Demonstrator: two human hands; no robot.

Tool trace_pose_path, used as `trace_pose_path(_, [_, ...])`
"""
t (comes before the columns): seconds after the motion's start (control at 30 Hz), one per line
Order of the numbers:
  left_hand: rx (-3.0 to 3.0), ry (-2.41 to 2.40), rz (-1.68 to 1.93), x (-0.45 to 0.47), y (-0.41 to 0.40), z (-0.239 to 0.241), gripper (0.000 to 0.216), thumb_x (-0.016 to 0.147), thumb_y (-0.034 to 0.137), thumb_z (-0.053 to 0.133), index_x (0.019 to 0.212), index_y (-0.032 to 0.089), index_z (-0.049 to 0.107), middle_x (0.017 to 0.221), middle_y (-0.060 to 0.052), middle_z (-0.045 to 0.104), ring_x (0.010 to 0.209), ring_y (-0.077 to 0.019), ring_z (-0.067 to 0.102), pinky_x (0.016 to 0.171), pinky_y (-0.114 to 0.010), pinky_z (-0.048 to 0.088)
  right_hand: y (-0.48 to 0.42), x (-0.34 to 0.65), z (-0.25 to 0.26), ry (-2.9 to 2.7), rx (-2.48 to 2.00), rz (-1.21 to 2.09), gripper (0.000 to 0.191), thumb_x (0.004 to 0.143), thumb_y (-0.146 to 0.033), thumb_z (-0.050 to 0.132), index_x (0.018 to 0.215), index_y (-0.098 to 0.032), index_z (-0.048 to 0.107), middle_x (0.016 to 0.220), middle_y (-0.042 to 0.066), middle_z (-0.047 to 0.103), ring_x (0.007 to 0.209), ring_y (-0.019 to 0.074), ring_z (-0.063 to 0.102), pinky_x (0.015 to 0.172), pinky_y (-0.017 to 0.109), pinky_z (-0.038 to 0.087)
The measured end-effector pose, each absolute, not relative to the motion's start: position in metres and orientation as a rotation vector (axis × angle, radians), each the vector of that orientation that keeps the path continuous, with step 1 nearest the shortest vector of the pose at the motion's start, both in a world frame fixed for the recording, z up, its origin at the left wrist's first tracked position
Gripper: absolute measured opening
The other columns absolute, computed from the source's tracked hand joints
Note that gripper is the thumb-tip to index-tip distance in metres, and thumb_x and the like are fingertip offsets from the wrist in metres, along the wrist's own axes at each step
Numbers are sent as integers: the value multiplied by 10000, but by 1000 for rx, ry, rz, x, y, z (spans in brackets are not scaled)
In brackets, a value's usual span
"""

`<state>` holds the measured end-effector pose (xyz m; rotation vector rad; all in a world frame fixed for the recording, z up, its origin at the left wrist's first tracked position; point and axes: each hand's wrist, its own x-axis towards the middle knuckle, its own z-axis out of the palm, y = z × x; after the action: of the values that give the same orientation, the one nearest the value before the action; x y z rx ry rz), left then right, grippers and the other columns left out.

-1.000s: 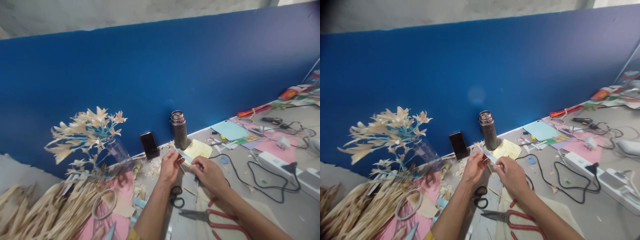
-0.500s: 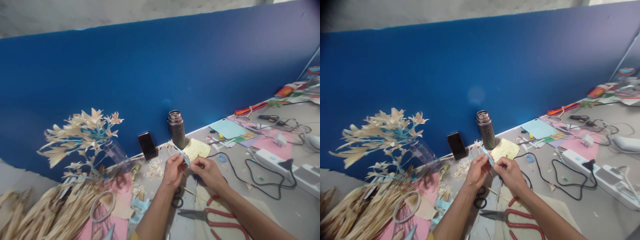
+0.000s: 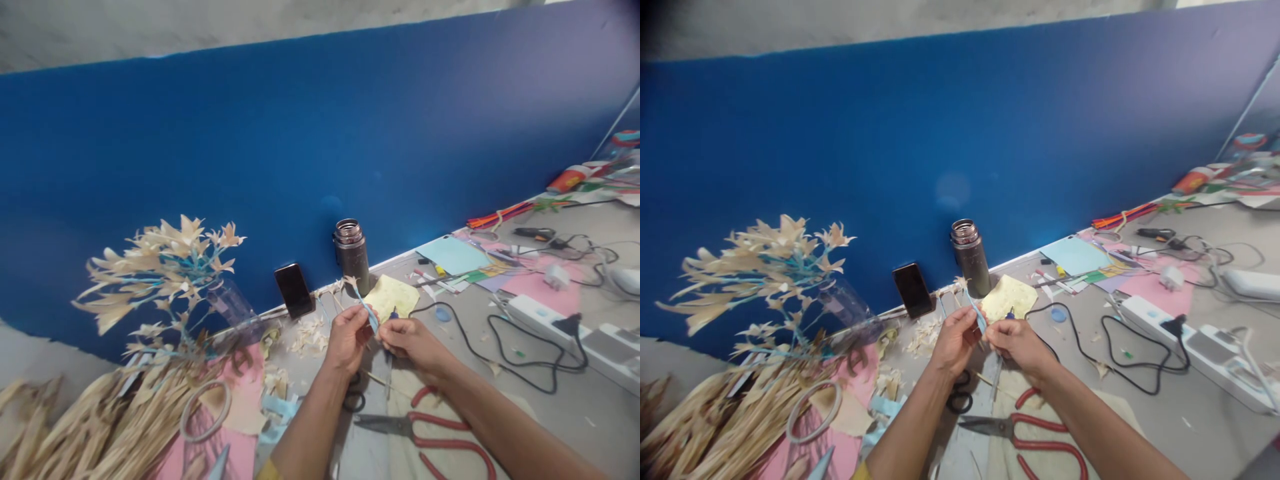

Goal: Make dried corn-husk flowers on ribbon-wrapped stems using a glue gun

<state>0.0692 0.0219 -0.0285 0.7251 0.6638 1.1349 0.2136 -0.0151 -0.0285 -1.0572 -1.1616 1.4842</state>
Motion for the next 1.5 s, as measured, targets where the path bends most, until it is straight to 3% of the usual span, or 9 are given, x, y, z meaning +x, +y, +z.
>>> trace_pose_path(0.13, [696, 663, 1141, 71, 22, -30, 344, 594, 325, 922, 791, 112, 738, 733, -43, 703, 637, -121, 617, 603, -235, 469, -15, 213, -30, -1154, -1067, 1530, 479, 666, -609, 753, 592, -160, 606, 519, -36, 492, 464, 67, 332, 463, 227, 187])
trace_pose_path(0.33, [660, 737, 1229, 70, 23, -28, 368, 527, 355, 945, 726, 118, 745, 731, -27, 700, 645, -101, 600, 603, -215, 467, -16, 213, -27, -1182, -1178, 1326, 254, 662, -388, 763, 640, -170, 633, 537, -42, 521, 510, 92, 383, 500, 246, 271])
trace_pose_path(0.47, [642, 759, 1216, 72, 22, -28, 374, 505, 346, 953, 729, 119, 758, 719, -29, 710, 629, -98, 597, 600, -213, 469, -16, 214, -28, -1243, -1170, 1330, 277, 706, -396, 695, 578, -170, 600, 547, -26, 526, 529, 99, 385, 532, 262, 258])
trace_pose_path(0.8, [671, 779, 1193, 78, 15, -25, 405, 505, 314, 945, 807, 99, 781, 736, -69, 742, 655, -130, 639, 670, -251, 495, -16, 217, -29, -1155, -1113, 1485, 410, 672, -529, 726, 577, -172, 547, 572, -22, 524, 510, 80, 363, 511, 250, 215])
trace_pose_path(1.0, [681, 790, 1201, 79, 13, -21, 375, 507, 282, 930, 794, 101, 771, 728, -52, 728, 631, -117, 616, 639, -245, 475, -17, 219, -27, -1159, -1114, 1498, 369, 684, -488, 737, 592, -166, 581, 566, -21, 536, 514, 84, 380, 510, 248, 246])
trace_pose_path(1.13, [650, 813, 1252, 75, 16, -19, 374, 497, 278, 918, 792, 109, 762, 731, -40, 720, 625, -112, 608, 641, -248, 469, -17, 218, -26, -1199, -1193, 1349, 260, 641, -399, 766, 680, -168, 653, 591, -29, 575, 549, 103, 440, 534, 246, 317])
trace_pose_path(1.5, [581, 834, 1292, 74, 16, -14, 308, 509, 245, 895, 745, 127, 736, 711, -34, 706, 619, -112, 599, 613, -245, 440, -20, 212, -30, -1420, -1331, 1012, 158, 715, -341, 655, 698, -185, 673, 678, 9, 667, 607, 150, 542, 579, 271, 406])
